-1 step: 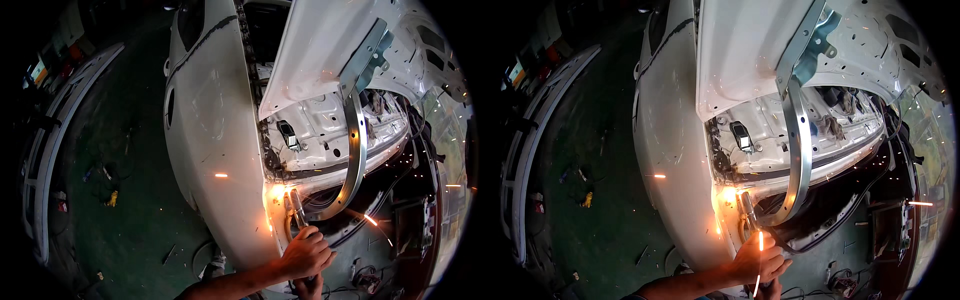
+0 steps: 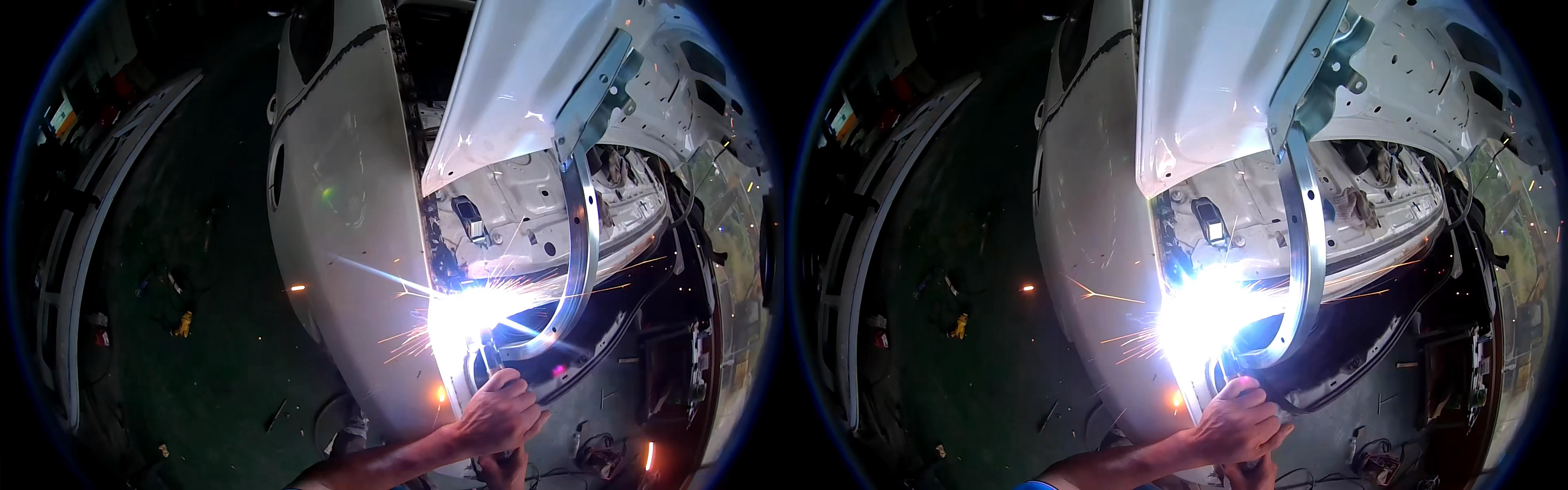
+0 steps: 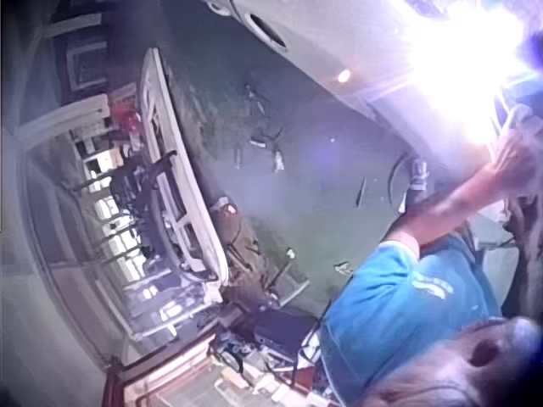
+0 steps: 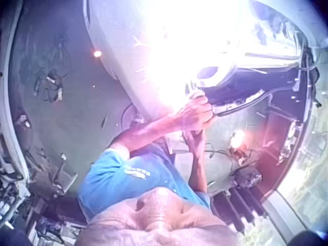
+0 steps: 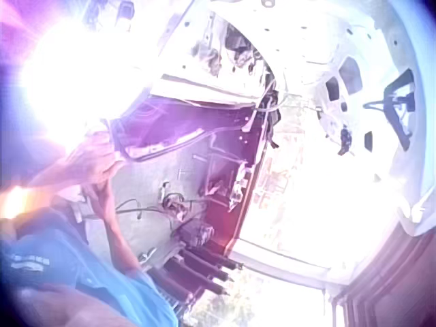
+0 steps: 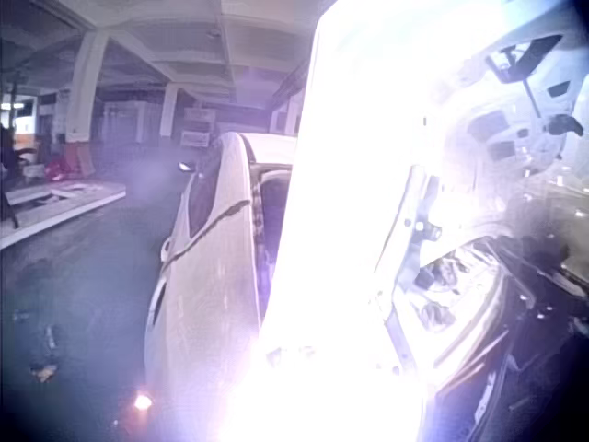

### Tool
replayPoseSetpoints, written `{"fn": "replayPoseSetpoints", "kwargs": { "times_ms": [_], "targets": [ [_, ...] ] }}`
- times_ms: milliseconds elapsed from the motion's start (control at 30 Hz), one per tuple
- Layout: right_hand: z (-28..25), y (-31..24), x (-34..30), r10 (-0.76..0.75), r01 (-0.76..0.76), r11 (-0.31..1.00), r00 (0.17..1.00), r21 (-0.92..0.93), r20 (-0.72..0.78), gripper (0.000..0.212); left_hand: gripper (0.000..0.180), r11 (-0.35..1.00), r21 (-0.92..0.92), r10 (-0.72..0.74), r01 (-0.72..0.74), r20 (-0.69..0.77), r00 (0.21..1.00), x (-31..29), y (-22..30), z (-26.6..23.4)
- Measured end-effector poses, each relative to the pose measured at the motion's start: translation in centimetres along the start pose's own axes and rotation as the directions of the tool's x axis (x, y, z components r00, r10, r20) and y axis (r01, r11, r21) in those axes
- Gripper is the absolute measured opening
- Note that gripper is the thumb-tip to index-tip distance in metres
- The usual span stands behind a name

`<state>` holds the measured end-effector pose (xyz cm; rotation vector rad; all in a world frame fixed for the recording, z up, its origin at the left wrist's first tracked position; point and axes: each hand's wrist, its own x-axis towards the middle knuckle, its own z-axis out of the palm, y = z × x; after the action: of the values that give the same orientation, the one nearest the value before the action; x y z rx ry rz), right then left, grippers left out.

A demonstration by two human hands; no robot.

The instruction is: The person welds the front fender area of a white car using a welding torch, then uses a hammer to shape and align the metal. The hood is open and the work area is a workshop with tools on the floor.

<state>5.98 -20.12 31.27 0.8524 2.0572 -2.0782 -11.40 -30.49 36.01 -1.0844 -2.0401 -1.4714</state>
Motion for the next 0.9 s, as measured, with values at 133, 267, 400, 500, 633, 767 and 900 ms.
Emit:
{"fn": "replayPoseSetpoints", "kwargs": {
  "times_ms": [133, 267, 400, 500, 633, 767, 900],
  "targets": [
    [-0.5, 0.9, 0.2, -0.065, 0.063, 0.996, 0.997, 0.056, 0.035, 0.054, 0.029, 0.999, -0.039, -0.006, 0.007, 0.035, 0.999, -0.3, 0.0, 0.5],
    [0.1, -0.6, 0.1, -0.139, 0.134, 0.99, 0.983, 0.049, 0.116, 0.048, 0.031, 0.999, -0.033, 0.004, -0.001, 0.067, 0.998, 0.0, 0.3, -0.3],
    [0.1, -0.7, 0.0, -0.152, 0.151, 0.988, 0.983, 0.011, 0.1, 0.05, 0.036, 0.999, -0.012, 0.04, -0.04, 0.012, 0.999, 0.0, 0.0, 0.2],
    [0.0, -0.6, 0.1, -0.181, 0.182, 0.983, 0.979, 0.001, 0.095, 0.051, 0.035, 0.999, -0.01, 0.035, -0.035, 0.001, 0.999, 0.0, -0.1, 0.3],
    [-0.8, 0.3, 0.0, -0.048, 0.045, 0.998, 0.995, 0.042, 0.083, 0.056, 0.035, 1.0, -0.008, 0.028, -0.028, -0.002, 1.0, 0.0, -0.2, 0.3],
    [-1.3, 1.0, 0.3, -0.09, 0.093, 0.995, 0.991, -0.023, 0.1, 0.057, 0.035, 1.0, -0.012, 0.022, -0.023, -0.011, 1.0, 0.0, -0.2, 0.2],
    [-0.8, 1.7, 0.5, -0.1, 0.097, 0.993, 0.993, 0.06, 0.054, 0.056, 0.035, 1.0, -0.004, 0.016, -0.016, -0.024, 1.0, 0.1, -0.2, 0.1]
  ]
}}
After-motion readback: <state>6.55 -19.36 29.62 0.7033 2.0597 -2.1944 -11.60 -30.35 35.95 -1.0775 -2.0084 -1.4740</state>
